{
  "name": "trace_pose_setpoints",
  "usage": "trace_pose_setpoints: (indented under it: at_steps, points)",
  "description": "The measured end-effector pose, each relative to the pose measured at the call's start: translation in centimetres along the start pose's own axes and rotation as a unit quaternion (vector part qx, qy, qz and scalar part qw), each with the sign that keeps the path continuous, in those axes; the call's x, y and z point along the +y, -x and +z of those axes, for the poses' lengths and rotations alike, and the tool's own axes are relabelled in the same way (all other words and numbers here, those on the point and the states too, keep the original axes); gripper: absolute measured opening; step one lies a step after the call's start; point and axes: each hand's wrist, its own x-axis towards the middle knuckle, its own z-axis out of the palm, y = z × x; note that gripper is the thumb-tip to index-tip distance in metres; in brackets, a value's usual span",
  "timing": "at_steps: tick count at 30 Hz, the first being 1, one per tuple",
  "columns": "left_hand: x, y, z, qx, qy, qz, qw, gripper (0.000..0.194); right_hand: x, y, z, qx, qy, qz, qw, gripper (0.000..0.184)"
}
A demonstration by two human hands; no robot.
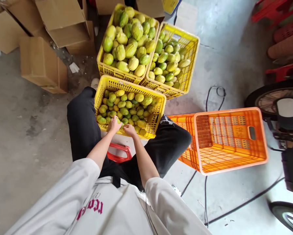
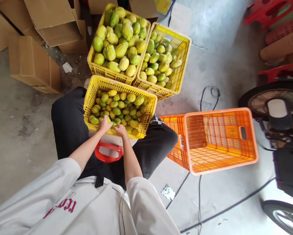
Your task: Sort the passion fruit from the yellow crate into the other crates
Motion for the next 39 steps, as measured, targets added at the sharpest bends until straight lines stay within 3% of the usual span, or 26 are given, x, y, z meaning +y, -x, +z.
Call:
trace_pose_setpoints:
  at_steps: [2, 5, 7, 9, 12, 19, 22, 25, 27, 29, 31, 33, 36, 39]
  points:
    - [-0.1, 0.5, 0.2, -0.023, -0.019, 0.043, 0.999, 0.038, 0.3, -1.9, -1.8, 0.026, -0.007, 0.014, 1.0, 0.033]
    - [0.0, 1.1, 0.3, -0.047, -0.046, 0.08, 0.995, 0.038, 0.7, -5.4, -5.6, 0.124, -0.006, 0.03, 0.992, 0.051]
    - [0.2, 1.3, 0.2, -0.054, -0.057, 0.083, 0.993, 0.038, 0.9, -7.9, -8.1, 0.215, -0.004, 0.005, 0.977, 0.057]
    - [0.4, 1.4, 0.1, -0.053, -0.061, 0.08, 0.994, 0.037, 0.9, -10.3, -10.0, 0.249, 0.019, -0.042, 0.967, 0.061]
    - [0.6, 1.4, 0.0, -0.053, -0.061, 0.066, 0.995, 0.037, 0.2, -13.2, -10.9, 0.224, 0.072, -0.082, 0.969, 0.062]
    - [0.5, 1.7, 0.1, -0.051, -0.046, 0.044, 0.997, 0.034, -2.2, -15.9, -10.4, 0.227, 0.102, -0.006, 0.968, 0.064]
    - [0.6, 1.3, 0.2, -0.037, -0.02, 0.028, 0.999, 0.033, -2.1, -15.9, -12.3, 0.18, 0.076, -0.039, 0.98, 0.064]
    - [1.6, 0.1, -0.5, -0.036, 0.022, 0.015, 0.999, 0.029, -1.6, -14.8, -15.1, 0.105, -0.023, -0.098, 0.989, 0.065]
    - [3.1, -1.3, -2.1, -0.047, 0.04, 0.042, 0.997, 0.027, -1.5, -13.2, -17.1, 0.044, -0.125, -0.141, 0.981, 0.063]
    - [5.3, -2.9, -4.9, -0.056, 0.057, 0.109, 0.991, 0.028, -1.6, -10.8, -19.0, -0.013, -0.242, -0.16, 0.957, 0.062]
    - [8.0, -4.5, -8.4, -0.042, 0.086, 0.171, 0.981, 0.028, -1.9, -7.7, -20.4, -0.047, -0.357, -0.17, 0.917, 0.062]
    - [10.5, -5.6, -12.2, -0.038, 0.144, 0.193, 0.97, 0.028, -2.3, -4.6, -21.2, -0.052, -0.454, -0.196, 0.868, 0.063]
    - [12.8, -6.0, -16.7, -0.139, 0.317, 0.191, 0.918, 0.033, -2.9, -1.1, -21.2, -0.048, -0.564, -0.244, 0.788, 0.062]
    - [13.0, -5.5, -18.7, -0.212, 0.425, 0.179, 0.862, 0.036, -3.0, 0.3, -20.8, -0.035, -0.641, -0.238, 0.728, 0.061]
